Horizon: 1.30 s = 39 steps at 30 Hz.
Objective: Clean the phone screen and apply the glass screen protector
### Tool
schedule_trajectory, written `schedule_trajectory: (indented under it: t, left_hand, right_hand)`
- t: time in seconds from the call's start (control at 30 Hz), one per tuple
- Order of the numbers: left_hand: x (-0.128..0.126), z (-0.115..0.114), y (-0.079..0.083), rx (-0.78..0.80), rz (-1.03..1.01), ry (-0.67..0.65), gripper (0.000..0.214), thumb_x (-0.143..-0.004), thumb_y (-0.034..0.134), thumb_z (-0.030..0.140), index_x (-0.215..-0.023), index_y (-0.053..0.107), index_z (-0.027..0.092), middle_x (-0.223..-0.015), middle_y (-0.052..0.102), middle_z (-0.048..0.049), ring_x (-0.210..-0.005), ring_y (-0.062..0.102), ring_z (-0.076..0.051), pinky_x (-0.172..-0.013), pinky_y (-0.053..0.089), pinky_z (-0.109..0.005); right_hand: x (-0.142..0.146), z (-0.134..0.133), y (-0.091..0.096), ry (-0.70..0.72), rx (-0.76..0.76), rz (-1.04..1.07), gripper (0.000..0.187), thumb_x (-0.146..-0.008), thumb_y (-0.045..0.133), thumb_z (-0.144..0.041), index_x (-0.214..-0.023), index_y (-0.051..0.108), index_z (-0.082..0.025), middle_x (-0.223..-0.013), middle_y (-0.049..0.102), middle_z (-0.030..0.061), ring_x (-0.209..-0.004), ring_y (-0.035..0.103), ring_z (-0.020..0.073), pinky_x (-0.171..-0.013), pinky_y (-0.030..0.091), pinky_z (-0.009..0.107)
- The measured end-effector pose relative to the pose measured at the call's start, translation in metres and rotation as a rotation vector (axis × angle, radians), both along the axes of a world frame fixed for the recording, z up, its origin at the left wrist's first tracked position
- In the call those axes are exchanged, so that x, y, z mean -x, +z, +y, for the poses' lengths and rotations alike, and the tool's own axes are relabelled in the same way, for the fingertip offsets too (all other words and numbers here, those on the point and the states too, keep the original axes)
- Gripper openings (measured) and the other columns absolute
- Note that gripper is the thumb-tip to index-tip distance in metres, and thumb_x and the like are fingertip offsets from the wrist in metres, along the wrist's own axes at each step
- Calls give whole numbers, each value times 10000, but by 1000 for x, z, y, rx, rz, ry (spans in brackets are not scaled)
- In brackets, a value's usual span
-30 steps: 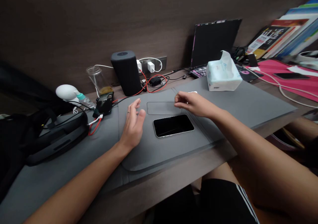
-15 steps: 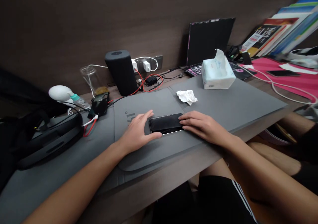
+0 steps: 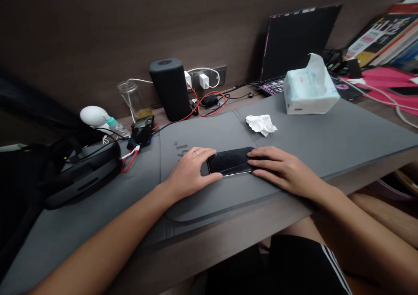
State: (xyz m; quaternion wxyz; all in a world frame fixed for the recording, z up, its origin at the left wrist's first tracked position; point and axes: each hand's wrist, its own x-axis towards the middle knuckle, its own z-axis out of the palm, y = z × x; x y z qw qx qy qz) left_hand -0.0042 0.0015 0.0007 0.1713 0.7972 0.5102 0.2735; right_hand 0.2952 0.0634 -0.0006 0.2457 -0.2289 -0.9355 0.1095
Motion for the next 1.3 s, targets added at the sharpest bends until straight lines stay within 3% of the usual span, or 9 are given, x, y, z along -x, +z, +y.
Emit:
schedule_trajectory:
  t: [0.4, 1.3]
  left_hand:
    - [1, 0, -3, -53, 70, 4, 477, -849, 713, 489, -1237, 672, 214, -1299, 674, -76, -1217, 558, -301, -1052, 465, -520]
    - [0, 0, -4, -53, 46, 9, 397, -852, 730, 455, -1181, 693, 237, -1280, 687, -51, -1203, 558, -289, -1042, 473, -510]
  right_hand:
    - [1, 1, 0, 10, 14, -5, 297, -967, 575, -272, -1232, 708, -296, -1268, 688, 76, -1163, 639, 270, -970, 546, 478]
    - [1, 2, 1, 23, 32, -20, 305, -978, 565, -269, -1253, 694, -297, -1265, 683, 76, -1151, 624, 264, -957, 536, 483]
